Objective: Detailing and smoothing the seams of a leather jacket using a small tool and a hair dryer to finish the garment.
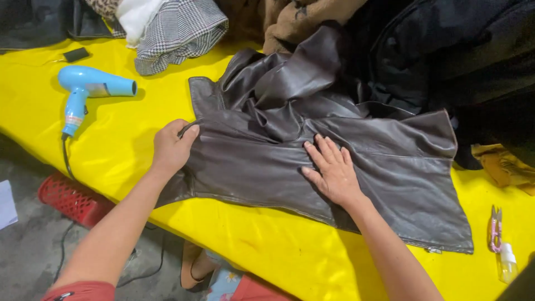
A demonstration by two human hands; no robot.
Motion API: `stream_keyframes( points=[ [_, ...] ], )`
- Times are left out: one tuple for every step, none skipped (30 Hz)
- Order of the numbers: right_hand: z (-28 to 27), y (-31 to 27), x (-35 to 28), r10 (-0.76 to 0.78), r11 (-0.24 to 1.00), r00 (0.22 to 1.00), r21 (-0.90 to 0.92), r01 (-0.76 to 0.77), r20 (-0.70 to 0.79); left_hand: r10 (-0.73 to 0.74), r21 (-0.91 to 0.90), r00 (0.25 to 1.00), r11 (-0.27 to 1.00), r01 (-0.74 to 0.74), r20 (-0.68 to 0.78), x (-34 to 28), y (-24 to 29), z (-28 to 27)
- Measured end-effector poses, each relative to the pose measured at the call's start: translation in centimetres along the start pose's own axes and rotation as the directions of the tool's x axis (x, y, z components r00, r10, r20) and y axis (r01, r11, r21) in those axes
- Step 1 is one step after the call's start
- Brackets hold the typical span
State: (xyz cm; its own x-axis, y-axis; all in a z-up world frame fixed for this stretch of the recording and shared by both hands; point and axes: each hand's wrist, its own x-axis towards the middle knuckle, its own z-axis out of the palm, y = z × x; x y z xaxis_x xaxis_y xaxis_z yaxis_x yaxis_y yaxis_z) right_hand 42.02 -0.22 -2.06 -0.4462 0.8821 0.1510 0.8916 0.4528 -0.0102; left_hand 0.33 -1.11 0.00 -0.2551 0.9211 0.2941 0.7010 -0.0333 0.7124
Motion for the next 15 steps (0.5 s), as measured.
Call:
stream_keyframes(
  points=[
    [0.2,0.0,0.0,0.001,1.000,1.000,-0.008,-0.001,-0.028,-0.026,-0.094,1.000,0.995,0.027,0.008,-0.4,0.4,-0.3],
    [0.3,0.0,0.0,0.002,1.000,0.998,-0.016,-0.003,-0.056,-0.052,-0.187,0.998,0.981,0.054,0.018,-0.9,0.8,-0.6],
    [0.2,0.0,0.4,-0.003,1.000,0.999,-0.013,0.003,-0.054,-0.057,-0.184,0.998,0.981,0.059,0.016,-1.1,1.3,-0.8],
    [0.1,-0.1,0.7,0.013,1.000,0.997,-0.003,-0.013,-0.076,-0.050,-0.196,0.998,0.979,0.055,0.028,-1.2,1.7,-0.9],
    [-0.1,0.0,1.1,0.029,1.000,0.995,0.005,-0.029,-0.100,-0.042,-0.208,0.998,0.977,0.049,0.038,-1.4,2.2,-0.9],
    [0.7,-1.2,1.9,0.024,1.000,0.995,0.007,-0.023,-0.100,-0.046,-0.205,0.998,0.977,0.052,0.035,-1.5,1.6,-0.7],
    [1.4,-2.1,2.5,-0.028,1.000,0.947,-0.002,0.029,-0.319,-0.061,-0.217,0.998,0.974,0.064,0.020,-1.4,1.1,-0.3],
    [2.0,-3.0,3.1,-0.079,0.997,0.850,-0.023,0.078,-0.521,-0.077,-0.228,0.997,0.971,0.076,0.004,-1.3,0.7,0.1],
    [0.9,-6.2,3.2,-0.074,0.997,0.849,-0.026,0.070,-0.523,-0.070,-0.232,0.998,0.970,0.070,0.008,-1.6,1.1,0.0],
    [-0.2,-9.4,3.4,-0.250,0.956,0.801,-0.007,0.294,-0.543,-0.042,-0.185,0.999,0.982,0.038,-0.018,-1.8,1.6,-0.1],
    [-1.1,-12.6,3.6,-0.409,0.866,0.717,0.008,0.501,-0.564,-0.013,-0.136,0.999,0.991,0.008,-0.039,-2.2,2.0,-0.1],
    [-0.2,-12.8,3.3,-0.403,0.871,0.721,0.006,0.492,-0.563,-0.007,-0.141,0.999,0.990,0.002,-0.032,-1.9,1.6,-0.1],
    [0.8,-12.9,2.9,-0.400,0.889,0.837,0.061,0.453,-0.374,0.020,-0.104,0.999,0.994,-0.025,-0.045,-1.7,1.1,0.1],
    [1.9,-13.0,2.6,-0.382,0.909,0.909,0.108,0.402,-0.165,0.048,-0.068,0.997,0.996,-0.052,-0.057,-1.5,0.6,0.3],
    [2.0,-11.1,2.7,-0.372,0.914,0.915,0.111,0.391,-0.157,0.048,-0.072,0.998,0.996,-0.051,-0.044,-1.0,-0.1,0.6]
  ],
)
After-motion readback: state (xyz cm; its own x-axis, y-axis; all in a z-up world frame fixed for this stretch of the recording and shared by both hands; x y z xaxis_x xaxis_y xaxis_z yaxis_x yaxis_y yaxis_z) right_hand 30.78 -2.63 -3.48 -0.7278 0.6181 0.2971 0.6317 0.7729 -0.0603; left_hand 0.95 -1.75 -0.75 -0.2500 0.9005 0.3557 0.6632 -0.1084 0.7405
